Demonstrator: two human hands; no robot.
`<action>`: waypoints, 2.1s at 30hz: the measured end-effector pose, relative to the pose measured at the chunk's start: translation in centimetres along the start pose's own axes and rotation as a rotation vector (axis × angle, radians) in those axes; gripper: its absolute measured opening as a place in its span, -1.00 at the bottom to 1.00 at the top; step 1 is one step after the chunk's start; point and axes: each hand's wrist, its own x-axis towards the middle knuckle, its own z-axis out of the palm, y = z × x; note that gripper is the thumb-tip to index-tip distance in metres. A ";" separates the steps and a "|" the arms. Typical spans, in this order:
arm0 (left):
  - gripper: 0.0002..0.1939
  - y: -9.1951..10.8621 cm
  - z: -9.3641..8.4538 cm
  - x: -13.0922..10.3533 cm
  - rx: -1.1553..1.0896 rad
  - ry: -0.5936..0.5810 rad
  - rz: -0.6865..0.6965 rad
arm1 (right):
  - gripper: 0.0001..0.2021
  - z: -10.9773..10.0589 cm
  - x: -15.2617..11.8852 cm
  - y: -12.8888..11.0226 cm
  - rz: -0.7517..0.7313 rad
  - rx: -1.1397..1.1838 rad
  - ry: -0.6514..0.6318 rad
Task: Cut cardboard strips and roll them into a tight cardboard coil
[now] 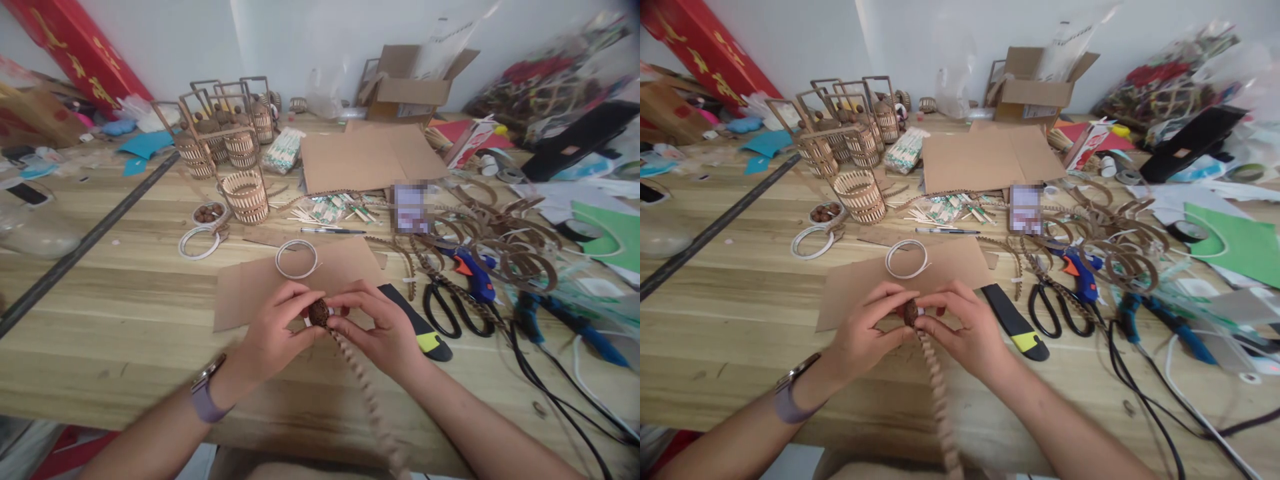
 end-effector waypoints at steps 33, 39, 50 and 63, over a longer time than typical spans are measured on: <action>-0.72 -0.2 0.8 -0.4 0.265 0.085 0.071 | -0.90 0.0 -0.3 -0.7 0.074 -0.184 -0.008; -0.76 -0.2 0.9 -0.5 0.213 0.067 0.005 | -0.89 0.3 -0.6 -0.6 0.060 -0.211 -0.004; -0.79 -0.1 1.1 -0.4 0.169 0.062 -0.027 | -0.88 0.6 -0.7 -0.2 0.099 -0.189 -0.007; -0.76 0.0 1.1 -0.4 0.150 0.076 -0.004 | -0.89 0.5 -0.4 -0.5 0.130 -0.147 -0.008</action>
